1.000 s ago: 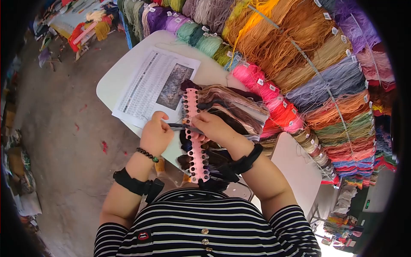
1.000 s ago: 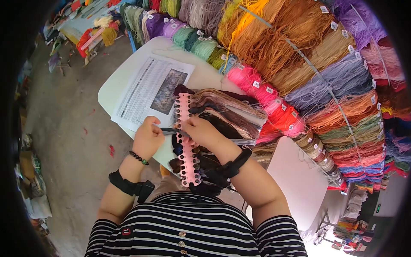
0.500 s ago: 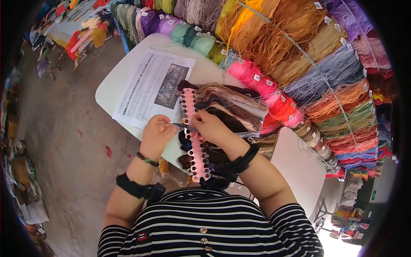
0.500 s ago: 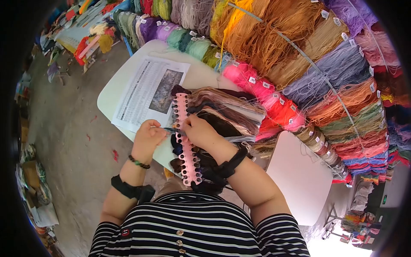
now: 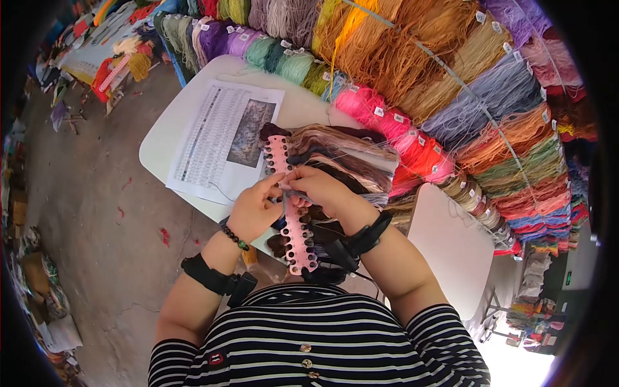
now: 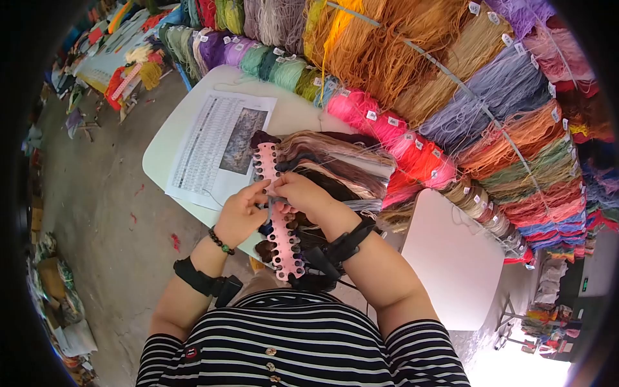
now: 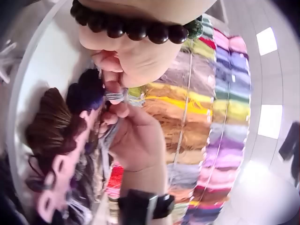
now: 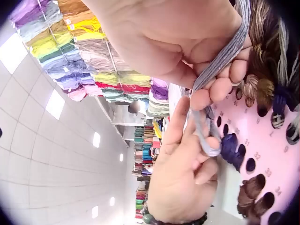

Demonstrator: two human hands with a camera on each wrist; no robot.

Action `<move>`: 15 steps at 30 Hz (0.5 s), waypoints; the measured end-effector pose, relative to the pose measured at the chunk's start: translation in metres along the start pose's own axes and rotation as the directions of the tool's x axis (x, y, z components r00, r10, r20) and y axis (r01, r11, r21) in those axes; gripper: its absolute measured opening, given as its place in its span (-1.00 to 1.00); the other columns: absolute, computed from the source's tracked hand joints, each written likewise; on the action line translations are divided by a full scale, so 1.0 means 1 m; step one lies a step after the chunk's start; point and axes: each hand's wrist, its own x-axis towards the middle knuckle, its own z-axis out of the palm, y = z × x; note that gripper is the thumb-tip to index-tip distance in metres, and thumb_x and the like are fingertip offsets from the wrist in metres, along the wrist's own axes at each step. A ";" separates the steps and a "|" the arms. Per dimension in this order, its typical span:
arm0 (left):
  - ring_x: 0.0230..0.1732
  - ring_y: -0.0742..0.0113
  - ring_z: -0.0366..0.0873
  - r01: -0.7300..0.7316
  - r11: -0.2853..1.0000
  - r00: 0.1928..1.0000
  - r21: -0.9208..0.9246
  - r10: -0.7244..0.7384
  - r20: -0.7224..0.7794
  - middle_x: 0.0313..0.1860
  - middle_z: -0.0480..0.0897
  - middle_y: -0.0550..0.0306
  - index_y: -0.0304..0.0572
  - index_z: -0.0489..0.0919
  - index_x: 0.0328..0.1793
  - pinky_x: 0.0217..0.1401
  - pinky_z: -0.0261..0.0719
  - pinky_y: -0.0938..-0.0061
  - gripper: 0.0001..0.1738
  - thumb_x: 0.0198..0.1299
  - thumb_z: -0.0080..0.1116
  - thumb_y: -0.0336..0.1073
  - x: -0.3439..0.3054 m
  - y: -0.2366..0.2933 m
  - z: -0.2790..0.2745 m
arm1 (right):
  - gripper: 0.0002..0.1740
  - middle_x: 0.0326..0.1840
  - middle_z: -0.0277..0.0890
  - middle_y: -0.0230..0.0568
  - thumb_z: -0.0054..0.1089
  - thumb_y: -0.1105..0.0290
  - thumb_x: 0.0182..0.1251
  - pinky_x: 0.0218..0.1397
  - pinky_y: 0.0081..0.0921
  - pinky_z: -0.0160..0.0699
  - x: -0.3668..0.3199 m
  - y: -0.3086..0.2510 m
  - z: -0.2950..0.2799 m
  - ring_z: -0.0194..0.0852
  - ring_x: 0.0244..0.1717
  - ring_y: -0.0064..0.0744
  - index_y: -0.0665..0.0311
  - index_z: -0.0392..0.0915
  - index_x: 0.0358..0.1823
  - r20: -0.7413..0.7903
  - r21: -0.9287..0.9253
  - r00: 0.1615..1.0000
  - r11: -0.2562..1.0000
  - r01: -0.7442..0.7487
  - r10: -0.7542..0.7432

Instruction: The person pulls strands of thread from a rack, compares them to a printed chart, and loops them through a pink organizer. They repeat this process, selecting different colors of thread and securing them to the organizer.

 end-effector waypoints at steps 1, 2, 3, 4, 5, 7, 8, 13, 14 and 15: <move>-0.36 0.54 0.50 -0.033 0.995 0.999 0.092 0.032 0.013 -0.16 0.66 0.12 -0.24 0.39 0.32 -0.32 0.50 0.63 -0.48 0.18 0.00 -0.57 0.000 0.002 -0.002 | -0.82 -0.40 0.58 -0.16 -0.02 0.47 0.26 -0.47 -0.51 0.54 -0.001 -0.001 0.002 0.59 -0.47 -0.40 0.36 0.43 -0.13 -0.014 -0.014 1.000 1.000 -0.012 0.012; -0.35 0.52 0.51 -0.007 0.965 0.997 0.263 0.026 -0.066 -0.19 0.63 0.14 -0.25 0.40 0.29 -0.31 0.50 0.63 -0.51 0.19 0.01 -0.56 -0.001 0.002 -0.007 | -0.81 -0.39 0.59 -0.18 -0.01 0.46 0.28 -0.49 -0.53 0.49 0.001 0.003 0.004 0.57 -0.48 -0.43 0.34 0.43 -0.10 -0.030 -0.052 1.000 0.999 0.007 -0.008; -0.35 0.51 0.51 0.030 0.904 0.989 0.427 0.034 -0.142 -0.23 0.61 0.15 -0.26 0.41 0.26 -0.31 0.51 0.62 -0.54 0.19 0.01 -0.55 -0.001 0.001 -0.016 | -0.80 -0.38 0.60 -0.19 -0.01 0.45 0.30 -0.50 -0.55 0.45 0.005 0.007 0.006 0.56 -0.49 -0.47 0.33 0.42 -0.08 -0.047 -0.088 0.998 0.996 0.025 -0.030; -0.35 0.50 0.51 0.075 0.815 0.976 0.575 0.059 -0.210 -0.26 0.59 0.17 -0.27 0.43 0.24 -0.30 0.51 0.62 -0.57 0.20 0.01 -0.54 -0.002 0.000 -0.025 | -0.79 -0.37 0.62 -0.20 0.00 0.43 0.32 -0.51 -0.57 0.41 0.006 0.008 0.007 0.55 -0.50 -0.50 0.31 0.42 -0.05 -0.065 -0.122 0.996 0.991 0.045 -0.053; -0.36 0.50 0.50 0.054 0.913 0.959 0.404 0.065 -0.275 -0.29 0.56 0.20 -0.26 0.44 0.21 -0.30 0.49 0.63 -0.61 0.22 0.01 -0.52 -0.004 -0.006 -0.033 | -0.79 -0.37 0.62 -0.19 0.00 0.45 0.31 -0.51 -0.57 0.43 0.006 0.007 0.006 0.56 -0.51 -0.49 0.32 0.41 -0.05 -0.073 -0.153 0.995 0.987 0.049 -0.061; -0.38 0.51 0.47 -0.025 0.999 0.919 0.028 0.034 -0.393 -0.34 0.51 0.26 -0.25 0.47 0.14 -0.32 0.47 0.65 -0.68 0.25 -0.01 -0.47 -0.013 -0.018 -0.051 | -0.79 -0.37 0.63 -0.15 0.00 0.47 0.30 -0.50 -0.55 0.47 0.004 0.003 0.006 0.57 -0.53 -0.46 0.35 0.41 -0.06 -0.089 -0.209 0.993 0.976 0.058 -0.078; -0.38 0.52 0.45 0.042 0.987 0.915 -0.157 -0.101 -0.389 -0.33 0.50 0.27 -0.24 0.46 0.14 -0.32 0.45 0.66 -0.69 0.28 -0.01 -0.44 -0.023 -0.017 -0.063 | -0.79 -0.38 0.63 -0.15 0.00 0.48 0.29 -0.49 -0.55 0.49 0.001 0.001 0.007 0.57 -0.53 -0.45 0.35 0.40 -0.06 -0.096 -0.208 0.992 0.976 0.061 -0.082; -0.35 0.59 0.37 -0.061 0.759 0.826 -0.648 -0.327 -0.460 -0.27 0.46 0.33 -0.21 0.42 0.20 -0.39 0.39 0.71 -0.68 0.40 -0.04 -0.25 -0.090 0.002 -0.139 | -0.76 -0.37 0.62 -0.04 -0.13 0.59 0.19 -0.48 -0.46 0.56 0.004 0.003 0.008 0.63 -0.49 -0.34 0.43 0.38 -0.10 -0.111 -0.186 0.991 0.981 0.059 -0.081; -0.33 0.60 0.37 -0.135 0.744 0.806 -0.654 -0.301 -0.509 -0.24 0.45 0.32 -0.21 0.42 0.20 -0.39 0.39 0.72 -0.67 0.41 -0.04 -0.23 -0.104 -0.001 -0.159 | -0.74 -0.39 0.62 -0.03 -0.13 0.59 0.18 -0.48 -0.46 0.55 0.009 0.007 0.007 0.63 -0.49 -0.33 0.43 0.37 -0.08 -0.119 -0.247 0.988 0.967 0.068 -0.100; -0.39 0.60 0.37 -0.209 0.697 0.737 -0.686 -0.349 -0.579 -0.31 0.46 0.32 -0.21 0.44 0.15 -0.42 0.37 0.73 -0.70 0.40 -0.02 -0.24 -0.117 0.003 -0.176 | -0.74 -0.40 0.62 -0.04 -0.13 0.59 0.18 -0.48 -0.46 0.55 0.007 0.005 0.007 0.63 -0.49 -0.33 0.43 0.37 -0.09 -0.115 -0.222 0.989 0.973 0.066 -0.093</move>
